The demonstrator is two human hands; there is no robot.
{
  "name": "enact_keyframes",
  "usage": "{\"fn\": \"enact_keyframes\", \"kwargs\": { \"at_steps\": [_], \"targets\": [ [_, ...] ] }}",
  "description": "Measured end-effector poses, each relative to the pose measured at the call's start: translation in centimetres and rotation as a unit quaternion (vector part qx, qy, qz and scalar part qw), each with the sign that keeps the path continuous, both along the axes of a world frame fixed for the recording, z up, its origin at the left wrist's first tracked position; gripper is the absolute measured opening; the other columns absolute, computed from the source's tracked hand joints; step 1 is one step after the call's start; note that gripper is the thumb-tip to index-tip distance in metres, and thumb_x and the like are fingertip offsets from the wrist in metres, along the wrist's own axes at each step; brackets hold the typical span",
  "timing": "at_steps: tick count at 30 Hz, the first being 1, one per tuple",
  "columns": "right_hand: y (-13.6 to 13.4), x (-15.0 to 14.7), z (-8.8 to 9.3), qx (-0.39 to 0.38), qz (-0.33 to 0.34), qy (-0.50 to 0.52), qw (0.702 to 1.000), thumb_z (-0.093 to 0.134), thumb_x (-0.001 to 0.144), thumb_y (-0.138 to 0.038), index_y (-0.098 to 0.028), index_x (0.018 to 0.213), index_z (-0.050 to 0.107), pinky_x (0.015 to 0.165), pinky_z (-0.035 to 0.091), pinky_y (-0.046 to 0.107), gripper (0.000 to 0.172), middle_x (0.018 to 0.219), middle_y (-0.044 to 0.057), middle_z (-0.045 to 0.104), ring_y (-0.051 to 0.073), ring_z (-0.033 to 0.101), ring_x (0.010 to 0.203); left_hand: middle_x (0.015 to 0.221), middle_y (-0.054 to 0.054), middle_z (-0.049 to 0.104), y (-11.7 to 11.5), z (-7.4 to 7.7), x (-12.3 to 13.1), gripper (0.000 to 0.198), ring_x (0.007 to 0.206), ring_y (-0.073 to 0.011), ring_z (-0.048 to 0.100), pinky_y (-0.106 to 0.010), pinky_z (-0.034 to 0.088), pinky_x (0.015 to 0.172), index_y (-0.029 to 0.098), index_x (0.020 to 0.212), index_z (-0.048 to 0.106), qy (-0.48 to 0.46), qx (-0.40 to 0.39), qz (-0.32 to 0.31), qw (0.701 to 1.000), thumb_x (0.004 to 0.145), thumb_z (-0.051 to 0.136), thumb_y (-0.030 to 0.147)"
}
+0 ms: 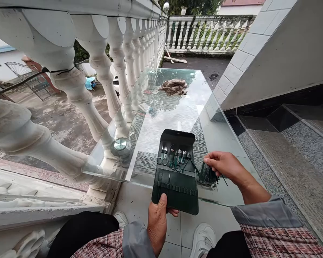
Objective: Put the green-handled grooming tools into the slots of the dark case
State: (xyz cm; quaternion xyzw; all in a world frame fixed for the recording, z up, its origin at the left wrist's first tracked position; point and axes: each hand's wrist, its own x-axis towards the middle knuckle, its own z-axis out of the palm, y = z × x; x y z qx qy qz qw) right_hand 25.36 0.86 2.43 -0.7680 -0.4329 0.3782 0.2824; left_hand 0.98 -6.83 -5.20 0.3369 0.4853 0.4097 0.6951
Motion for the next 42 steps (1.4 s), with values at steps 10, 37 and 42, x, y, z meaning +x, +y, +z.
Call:
{"fn": "enact_keyframes", "kwargs": {
  "at_steps": [10, 37, 42],
  "targets": [
    [-1.1, -1.2, 0.5, 0.059, 0.087, -0.170, 0.980, 0.053, 0.071, -0.033, -0.021, 0.073, 0.062, 0.055, 0.040, 0.027, 0.014, 0.066, -0.001, 0.063, 0.014, 0.057, 0.054, 0.059, -0.006, 0.064, 0.0, 0.2, 0.0, 0.056, 0.059, -0.0199, 0.060, -0.028, 0.046, 0.061, 0.011, 0.074, 0.066, 0.006, -0.001, 0.013, 1.000, 0.082, 0.047, 0.063],
    [-2.0, -10.0, 1.3, 0.082, 0.200, -0.047, 0.975, 0.049, 0.079, -0.039, -0.021, 0.069, 0.064, 0.063, 0.041, 0.026, 0.025, 0.072, 0.001, 0.066, 0.015, 0.057, 0.068, 0.056, -0.006, 0.061, -0.1, -0.4, 0.0, 0.056, 0.059, -0.0212, 0.059, -0.031, 0.047, 0.066, 0.013, 0.070, 0.065, 0.019, 0.022, 0.007, 1.000, 0.078, 0.050, 0.066],
    [-1.4, -11.3, 0.8, 0.049, 0.178, -0.059, 0.981, 0.054, 0.074, -0.036, -0.020, 0.060, 0.061, 0.058, 0.038, 0.024, 0.022, 0.062, 0.000, 0.063, 0.013, 0.054, 0.061, 0.055, -0.006, 0.060, 0.0, -0.3, 0.0, 0.055, 0.061, -0.0210, 0.059, -0.031, 0.046, 0.070, 0.013, 0.068, 0.064, 0.022, 0.029, -0.003, 0.999, 0.080, 0.048, 0.066]
  ]
}}
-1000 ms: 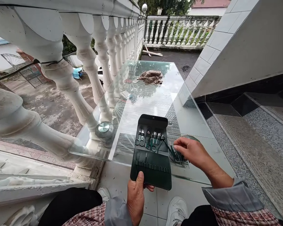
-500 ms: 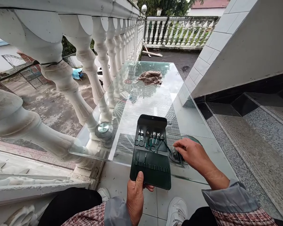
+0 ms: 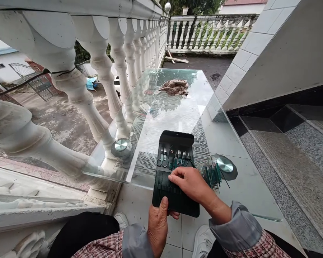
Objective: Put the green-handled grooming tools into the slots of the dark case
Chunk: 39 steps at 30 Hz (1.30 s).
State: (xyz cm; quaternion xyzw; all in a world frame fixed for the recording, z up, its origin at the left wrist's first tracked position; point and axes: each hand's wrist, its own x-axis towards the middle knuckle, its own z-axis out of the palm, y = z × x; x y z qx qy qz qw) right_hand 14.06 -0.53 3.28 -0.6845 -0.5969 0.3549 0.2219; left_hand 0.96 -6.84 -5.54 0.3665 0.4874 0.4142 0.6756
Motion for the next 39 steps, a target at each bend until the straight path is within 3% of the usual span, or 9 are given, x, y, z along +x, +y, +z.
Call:
{"fn": "enact_keyframes", "kwargs": {
  "at_steps": [5, 9, 12, 17, 22, 26, 31, 39],
  "targets": [
    [0.4, 0.9, 0.4, 0.043, -0.062, 0.040, 0.996, 0.053, 0.073, -0.038, -0.019, 0.059, 0.060, 0.058, 0.039, 0.025, 0.025, 0.061, 0.000, 0.060, 0.013, 0.053, 0.061, 0.057, -0.006, 0.061, 0.0, -0.1, 0.1, 0.056, 0.061, -0.0201, 0.059, -0.031, 0.046, 0.070, 0.012, 0.070, 0.063, -0.009, 0.002, 0.000, 1.000, 0.081, 0.047, 0.064],
    [0.7, 5.8, 1.5, 0.086, -0.177, 0.046, 0.979, 0.056, 0.071, -0.043, -0.018, 0.063, 0.062, 0.054, 0.037, 0.024, 0.027, 0.058, 0.000, 0.058, 0.013, 0.050, 0.056, 0.059, -0.007, 0.062, -0.1, -0.2, 0.0, 0.055, 0.060, -0.0199, 0.059, -0.030, 0.047, 0.065, 0.012, 0.072, 0.063, -0.021, -0.012, 0.004, 1.000, 0.081, 0.049, 0.064],
    [0.5, 9.7, 1.5, 0.071, -0.225, 0.040, 0.971, 0.057, 0.068, -0.043, -0.018, 0.057, 0.056, 0.047, 0.032, 0.024, 0.027, 0.049, -0.002, 0.048, 0.010, 0.042, 0.047, 0.058, -0.007, 0.062, -0.1, -0.1, 0.0, 0.057, 0.060, -0.0198, 0.059, -0.031, 0.047, 0.068, 0.011, 0.068, 0.063, -0.006, -0.018, 0.000, 1.000, 0.082, 0.046, 0.064],
    [0.5, 12.0, -0.4, 0.002, -0.159, -0.076, 0.984, 0.055, 0.067, -0.040, -0.020, 0.049, 0.051, 0.047, 0.031, 0.024, 0.028, 0.048, -0.002, 0.050, 0.011, 0.042, 0.047, 0.061, -0.007, 0.063, 0.0, 0.5, 0.2, 0.054, 0.058, -0.0187, 0.058, -0.029, 0.047, 0.061, 0.011, 0.076, 0.063, -0.021, -0.011, 0.004, 1.000, 0.080, 0.050, 0.063],
    [0.6, 10.6, -0.4, 0.024, -0.152, -0.212, 0.965, 0.054, 0.068, -0.043, -0.022, 0.057, 0.060, 0.046, 0.030, 0.025, 0.024, 0.054, 0.001, 0.059, 0.014, 0.048, 0.049, 0.066, -0.006, 0.062, -0.1, 0.2, 0.0, 0.051, 0.058, -0.0172, 0.057, -0.029, 0.048, 0.060, 0.011, 0.080, 0.060, -0.061, -0.013, 0.007, 0.998, 0.077, 0.055, 0.062],
    [0.2, 6.8, 0.8, 0.118, -0.103, -0.097, 0.983, 0.049, 0.075, -0.041, -0.021, 0.069, 0.062, 0.058, 0.039, 0.025, 0.025, 0.067, 0.001, 0.064, 0.015, 0.056, 0.062, 0.069, -0.005, 0.061, 0.1, 0.0, -0.2, 0.055, 0.059, -0.0171, 0.058, -0.029, 0.048, 0.060, 0.012, 0.083, 0.058, -0.047, -0.032, 0.037, 0.998, 0.074, 0.056, 0.066],
    [0.3, 1.1, 1.0, 0.035, 0.046, 0.035, 0.998, 0.045, 0.080, -0.035, -0.020, 0.077, 0.064, 0.060, 0.040, 0.025, 0.024, 0.069, 0.000, 0.065, 0.013, 0.056, 0.061, 0.061, -0.004, 0.060, 0.4, 0.9, 0.1, 0.057, 0.054, -0.0164, 0.056, -0.026, 0.044, 0.054, 0.011, 0.080, 0.060, -0.002, -0.028, 0.035, 0.999, 0.072, 0.057, 0.067],
    [1.5, -1.7, 0.9, -0.014, 0.051, -0.079, 0.995, 0.050, 0.079, -0.035, -0.020, 0.061, 0.060, 0.057, 0.032, 0.024, 0.025, 0.065, 0.000, 0.064, 0.013, 0.052, 0.062, 0.056, -0.003, 0.060, 0.2, 1.4, -0.1, 0.056, 0.058, -0.0173, 0.057, -0.025, 0.040, 0.057, 0.012, 0.073, 0.060, 0.015, 0.017, 0.004, 1.000, 0.077, 0.050, 0.067]
  ]
}}
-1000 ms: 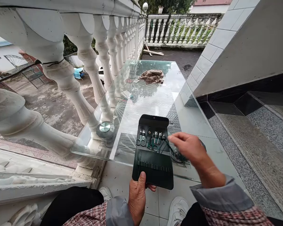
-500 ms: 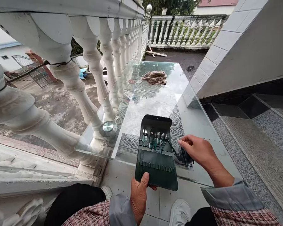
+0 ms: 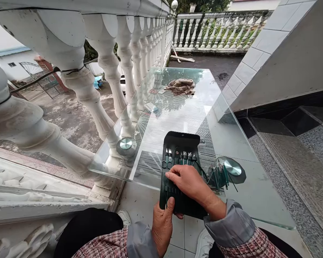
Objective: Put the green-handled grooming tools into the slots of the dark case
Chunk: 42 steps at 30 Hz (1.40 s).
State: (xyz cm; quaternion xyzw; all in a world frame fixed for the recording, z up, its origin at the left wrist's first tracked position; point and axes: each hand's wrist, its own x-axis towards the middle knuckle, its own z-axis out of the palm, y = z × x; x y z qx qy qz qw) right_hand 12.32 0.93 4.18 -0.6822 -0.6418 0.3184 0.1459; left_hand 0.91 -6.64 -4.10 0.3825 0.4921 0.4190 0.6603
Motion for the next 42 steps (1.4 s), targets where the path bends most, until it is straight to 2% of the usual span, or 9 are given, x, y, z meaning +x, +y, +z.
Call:
{"fn": "enact_keyframes", "kwargs": {
  "at_steps": [5, 13, 20, 24, 28, 31, 34, 38, 42],
  "targets": [
    [0.2, -0.4, -0.1, -0.015, -0.018, -0.023, 0.999, 0.052, 0.075, -0.030, -0.019, 0.056, 0.058, 0.057, 0.031, 0.024, 0.022, 0.064, 0.000, 0.064, 0.012, 0.052, 0.062, 0.057, -0.004, 0.061, -0.1, -0.2, 0.0, 0.056, 0.061, -0.0179, 0.058, -0.025, 0.041, 0.057, 0.013, 0.072, 0.059, 0.000, 0.005, -0.003, 1.000, 0.078, 0.048, 0.068],
    [0.3, -0.8, -0.9, 0.021, -0.026, -0.056, 0.998, 0.052, 0.069, -0.026, -0.019, 0.049, 0.054, 0.055, 0.029, 0.024, 0.021, 0.057, 0.000, 0.061, 0.011, 0.049, 0.055, 0.058, -0.005, 0.062, -0.2, -1.0, 0.0, 0.055, 0.062, -0.0180, 0.059, -0.026, 0.044, 0.061, 0.013, 0.070, 0.060, -0.008, 0.017, -0.014, 1.000, 0.080, 0.047, 0.066],
    [1.1, -0.8, -0.3, 0.068, -0.118, -0.005, 0.991, 0.050, 0.066, -0.025, -0.019, 0.049, 0.054, 0.054, 0.031, 0.024, 0.019, 0.054, -0.001, 0.058, 0.011, 0.047, 0.053, 0.057, -0.005, 0.062, -0.8, -0.7, 0.1, 0.054, 0.058, -0.0179, 0.059, -0.027, 0.046, 0.062, 0.012, 0.068, 0.061, -0.013, 0.015, -0.020, 1.000, 0.082, 0.047, 0.063],
    [1.8, 1.3, 0.7, 0.146, -0.184, 0.053, 0.971, 0.051, 0.069, -0.034, -0.019, 0.052, 0.057, 0.054, 0.034, 0.024, 0.023, 0.053, -0.001, 0.057, 0.012, 0.049, 0.054, 0.058, -0.005, 0.062, -0.9, -0.5, 0.0, 0.053, 0.058, -0.0173, 0.059, -0.027, 0.046, 0.059, 0.012, 0.074, 0.062, -0.026, 0.008, -0.022, 0.999, 0.083, 0.047, 0.062],
    [1.6, 5.6, 1.5, 0.202, -0.248, 0.067, 0.945, 0.054, 0.068, -0.041, -0.018, 0.054, 0.058, 0.053, 0.036, 0.025, 0.027, 0.054, 0.000, 0.056, 0.013, 0.049, 0.054, 0.059, -0.004, 0.062, -0.5, -0.1, 0.0, 0.051, 0.058, -0.0171, 0.059, -0.026, 0.045, 0.056, 0.012, 0.081, 0.062, -0.040, -0.011, -0.009, 0.999, 0.083, 0.049, 0.061],
    [0.9, 9.1, 1.7, 0.181, -0.299, 0.006, 0.937, 0.053, 0.067, -0.042, -0.018, 0.056, 0.059, 0.051, 0.035, 0.026, 0.027, 0.052, 0.001, 0.055, 0.014, 0.048, 0.053, 0.057, -0.003, 0.061, -0.3, 0.0, 0.0, 0.049, 0.055, -0.0166, 0.058, -0.026, 0.045, 0.056, 0.012, 0.080, 0.061, -0.043, -0.022, 0.001, 0.999, 0.082, 0.050, 0.060],
    [0.0, 11.4, 1.3, 0.137, -0.302, -0.071, 0.941, 0.052, 0.067, -0.043, -0.019, 0.053, 0.058, 0.050, 0.034, 0.026, 0.028, 0.050, 0.001, 0.054, 0.014, 0.048, 0.051, 0.056, -0.003, 0.061, -0.2, -0.3, 0.0, 0.049, 0.055, -0.0172, 0.059, -0.027, 0.045, 0.058, 0.014, 0.072, 0.059, -0.029, -0.031, 0.014, 0.999, 0.083, 0.049, 0.060],
    [-0.7, 12.5, 0.0, 0.068, -0.267, -0.118, 0.954, 0.050, 0.067, -0.040, -0.020, 0.051, 0.055, 0.049, 0.033, 0.025, 0.026, 0.050, 0.000, 0.054, 0.014, 0.048, 0.051, 0.056, -0.003, 0.061, 0.0, -0.8, 0.0, 0.048, 0.057, -0.0181, 0.060, -0.028, 0.046, 0.062, 0.014, 0.072, 0.057, -0.012, -0.036, 0.036, 0.999, 0.082, 0.050, 0.060],
    [-0.9, 12.5, -1.3, 0.038, -0.235, -0.142, 0.961, 0.047, 0.068, -0.038, -0.021, 0.050, 0.051, 0.049, 0.031, 0.026, 0.025, 0.052, 0.001, 0.056, 0.015, 0.048, 0.051, 0.063, -0.005, 0.063, 0.2, -0.9, 0.1, 0.050, 0.056, -0.0181, 0.060, -0.028, 0.045, 0.055, 0.012, 0.079, 0.058, -0.032, -0.050, 0.041, 0.997, 0.078, 0.054, 0.062]
  ]
}}
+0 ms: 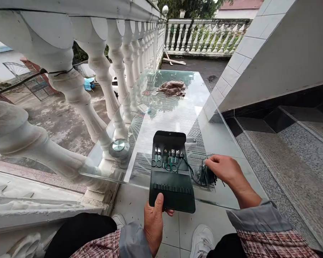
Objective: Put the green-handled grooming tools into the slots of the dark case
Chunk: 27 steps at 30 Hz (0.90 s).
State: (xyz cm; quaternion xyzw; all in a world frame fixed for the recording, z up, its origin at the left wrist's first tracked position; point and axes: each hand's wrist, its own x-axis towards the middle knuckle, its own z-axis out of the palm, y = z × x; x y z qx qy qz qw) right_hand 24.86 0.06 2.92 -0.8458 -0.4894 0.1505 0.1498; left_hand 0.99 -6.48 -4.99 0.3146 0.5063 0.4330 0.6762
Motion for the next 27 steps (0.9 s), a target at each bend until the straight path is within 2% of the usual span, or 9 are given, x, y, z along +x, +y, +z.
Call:
{"fn": "enact_keyframes", "kwargs": {
  "at_steps": [8, 17, 21, 24, 27],
  "targets": [
    [0.4, -0.4, -0.6, -0.020, 0.007, -0.011, 1.000, 0.043, 0.069, -0.037, -0.022, 0.049, 0.047, 0.050, 0.029, 0.026, 0.025, 0.054, 0.001, 0.055, 0.015, 0.046, 0.053, 0.063, -0.003, 0.062, 0.2, 0.6, 0.1, 0.046, 0.061, -0.0181, 0.061, -0.025, 0.045, 0.053, 0.015, 0.071, 0.055, -0.025, 0.005, 0.013, 1.000, 0.074, 0.060, 0.060],
    [0.1, -0.2, -0.6, 0.007, 0.018, -0.021, 1.000, 0.043, 0.076, -0.049, -0.023, 0.059, 0.058, 0.051, 0.029, 0.025, 0.034, 0.060, 0.002, 0.062, 0.016, 0.051, 0.056, 0.063, -0.003, 0.061, 0.2, 0.5, 0.0, 0.047, 0.056, -0.0157, 0.058, -0.025, 0.044, 0.053, 0.013, 0.078, 0.057, -0.028, 0.003, -0.002, 1.000, 0.077, 0.057, 0.060],
    [-1.0, -0.8, -0.5, 0.043, 0.078, -0.008, 0.996, 0.045, 0.077, -0.047, -0.022, 0.061, 0.058, 0.052, 0.031, 0.026, 0.032, 0.060, 0.001, 0.061, 0.015, 0.051, 0.056, 0.063, -0.003, 0.061, 0.2, 0.4, 0.0, 0.048, 0.054, -0.0153, 0.057, -0.026, 0.044, 0.053, 0.013, 0.078, 0.057, -0.028, 0.000, -0.003, 1.000, 0.076, 0.058, 0.061],
    [-1.8, -1.8, -0.6, 0.056, 0.149, 0.042, 0.986, 0.044, 0.079, -0.040, -0.022, 0.074, 0.061, 0.057, 0.035, 0.026, 0.025, 0.065, 0.001, 0.062, 0.016, 0.054, 0.062, 0.067, -0.004, 0.063, 0.2, 0.3, 0.1, 0.047, 0.058, -0.0164, 0.059, -0.025, 0.043, 0.051, 0.013, 0.081, 0.056, -0.035, 0.010, 0.002, 0.999, 0.076, 0.059, 0.059],
    [-2.3, -2.3, -0.8, 0.057, 0.179, 0.056, 0.981, 0.041, 0.081, -0.034, -0.023, 0.083, 0.062, 0.061, 0.037, 0.027, 0.024, 0.072, 0.001, 0.063, 0.017, 0.055, 0.067, 0.068, -0.004, 0.063, 0.3, 0.3, 0.1, 0.044, 0.059, -0.0161, 0.059, -0.024, 0.043, 0.051, 0.013, 0.078, 0.055, -0.033, 0.017, 0.007, 0.999, 0.078, 0.058, 0.057]
  ]
}}
